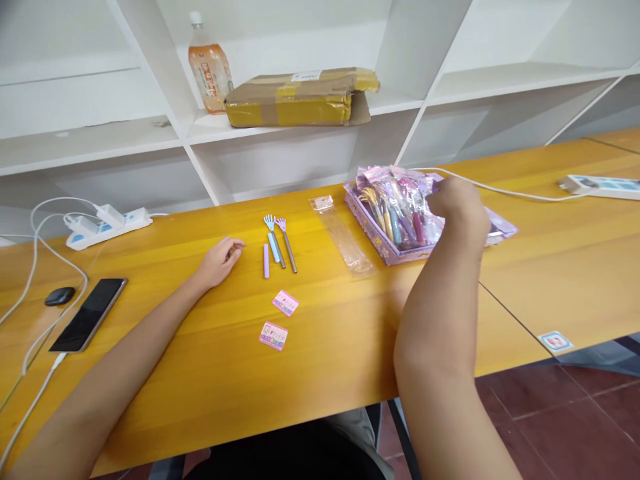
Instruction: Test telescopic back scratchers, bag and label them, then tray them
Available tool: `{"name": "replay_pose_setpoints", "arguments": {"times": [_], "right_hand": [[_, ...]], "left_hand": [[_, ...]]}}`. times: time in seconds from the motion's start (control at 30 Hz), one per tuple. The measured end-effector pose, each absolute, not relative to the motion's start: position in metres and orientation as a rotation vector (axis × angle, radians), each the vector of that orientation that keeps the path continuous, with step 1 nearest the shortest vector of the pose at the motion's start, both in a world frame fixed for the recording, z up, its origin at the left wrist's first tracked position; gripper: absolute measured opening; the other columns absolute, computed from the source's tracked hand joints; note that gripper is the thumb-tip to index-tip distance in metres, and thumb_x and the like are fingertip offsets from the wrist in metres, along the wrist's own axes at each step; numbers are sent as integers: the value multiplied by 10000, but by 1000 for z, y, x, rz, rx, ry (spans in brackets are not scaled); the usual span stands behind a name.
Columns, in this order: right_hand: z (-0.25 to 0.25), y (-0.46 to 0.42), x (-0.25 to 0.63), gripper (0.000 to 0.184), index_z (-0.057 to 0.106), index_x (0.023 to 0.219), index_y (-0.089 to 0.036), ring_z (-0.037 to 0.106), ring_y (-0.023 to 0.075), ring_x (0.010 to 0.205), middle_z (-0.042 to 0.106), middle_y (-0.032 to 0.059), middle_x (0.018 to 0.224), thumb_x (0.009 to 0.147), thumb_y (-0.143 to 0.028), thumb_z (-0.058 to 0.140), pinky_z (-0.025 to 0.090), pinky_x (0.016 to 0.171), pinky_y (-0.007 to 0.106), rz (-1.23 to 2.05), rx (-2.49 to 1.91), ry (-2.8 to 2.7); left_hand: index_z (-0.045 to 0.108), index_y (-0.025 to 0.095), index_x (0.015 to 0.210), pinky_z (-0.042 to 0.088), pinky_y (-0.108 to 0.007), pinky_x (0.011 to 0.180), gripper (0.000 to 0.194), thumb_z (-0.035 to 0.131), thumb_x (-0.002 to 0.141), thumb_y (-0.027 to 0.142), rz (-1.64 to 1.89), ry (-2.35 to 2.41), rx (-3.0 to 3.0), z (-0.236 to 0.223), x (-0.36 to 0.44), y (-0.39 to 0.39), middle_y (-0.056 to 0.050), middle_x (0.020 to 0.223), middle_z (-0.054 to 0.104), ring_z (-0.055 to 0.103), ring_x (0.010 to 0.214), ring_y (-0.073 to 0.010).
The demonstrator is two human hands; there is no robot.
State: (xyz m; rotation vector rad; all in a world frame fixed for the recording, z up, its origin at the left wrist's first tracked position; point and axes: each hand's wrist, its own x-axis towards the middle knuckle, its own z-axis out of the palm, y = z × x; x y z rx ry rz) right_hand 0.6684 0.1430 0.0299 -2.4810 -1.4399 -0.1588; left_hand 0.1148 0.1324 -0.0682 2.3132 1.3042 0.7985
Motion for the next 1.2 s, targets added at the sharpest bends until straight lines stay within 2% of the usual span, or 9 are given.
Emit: {"name": "replay_pose_setpoints", "arguments": {"times": [0.1, 0.23, 0.33, 0.4, 0.57, 0.73, 0.87, 1.03, 1.2], "right_hand": [[45, 136, 648, 299, 823, 1169, -128, 623, 245, 866, 775, 223, 1022, 948, -176, 628, 454, 830, 363, -27, -2356, -1346], [64, 137, 608, 133, 782, 955, -153, 600, 204, 785, 756, 149, 877, 965, -252, 694, 436, 822, 327, 3, -2096, -1399], [70, 146, 569, 196, 744, 925, -175, 589, 217, 802, 758, 139, 902, 997, -347, 682, 428, 828, 338, -66, -1999, -1534], [69, 152, 538, 257, 742, 975, -179, 608, 247, 863, 769, 158, 986, 1041, -382, 597, 436, 837, 350, -96, -1929, -1689], [38, 151, 437, 343, 750, 1158, -153, 711, 291, 1032, 786, 183, 1171, 1067, -275, 442, 491, 895, 350, 68, -1797, -2269], [-5, 131, 364, 487, 761, 1226, -110, 739, 326, 1148, 774, 236, 1216, 1095, -465, 455, 534, 961, 370, 185, -1848, -2532], [-17, 123, 349, 527, 766, 1211, -75, 749, 330, 1160, 770, 265, 1189, 1124, -423, 379, 546, 969, 386, 190, -1938, -2495], [-19, 126, 349, 577, 757, 1245, -76, 752, 331, 1158, 760, 274, 1215, 1116, -492, 379, 552, 979, 400, 195, -1994, -2463], [-27, 130, 347, 491, 786, 1223, -97, 741, 353, 1184, 766, 273, 1200, 1063, -459, 495, 560, 979, 415, 223, -2039, -2460]], "left_hand": [[677, 267, 1373, 496, -397, 935, 373, 455, 1083, 345, 665, 1158, 2453, -63, 129, 120, -94, 1199, 644, 633, 968, -250], [652, 325, 1465, 487, -439, 1025, 427, 440, 1098, 374, 499, 1078, 2584, -60, 142, 110, -101, 1240, 612, 610, 1117, -286], [655, 323, 1469, 472, -469, 1065, 428, 441, 1102, 382, 458, 1038, 2630, -61, 144, 109, -106, 1239, 615, 590, 1158, -302], [650, 298, 1470, 469, -478, 1070, 432, 430, 1109, 385, 452, 1024, 2638, -62, 143, 109, -114, 1240, 621, 585, 1164, -307], [610, 264, 1472, 478, -458, 1061, 427, 372, 1129, 355, 485, 1039, 2626, -61, 140, 110, -107, 1226, 642, 592, 1150, -287], [610, 246, 1429, 488, -436, 1068, 392, 377, 1128, 339, 508, 1053, 2628, -63, 138, 112, -101, 1209, 658, 608, 1142, -271], [622, 248, 1409, 504, -425, 1055, 379, 385, 1124, 329, 538, 1047, 2598, -66, 137, 113, -101, 1223, 664, 631, 1131, -262], [634, 236, 1371, 496, -414, 1087, 353, 395, 1124, 313, 588, 984, 2573, -66, 137, 113, -94, 1281, 692, 647, 1181, -248], [648, 216, 1321, 507, -415, 1059, 331, 407, 1118, 319, 606, 1015, 2536, -66, 138, 114, -94, 1258, 713, 664, 1143, -246]]}}
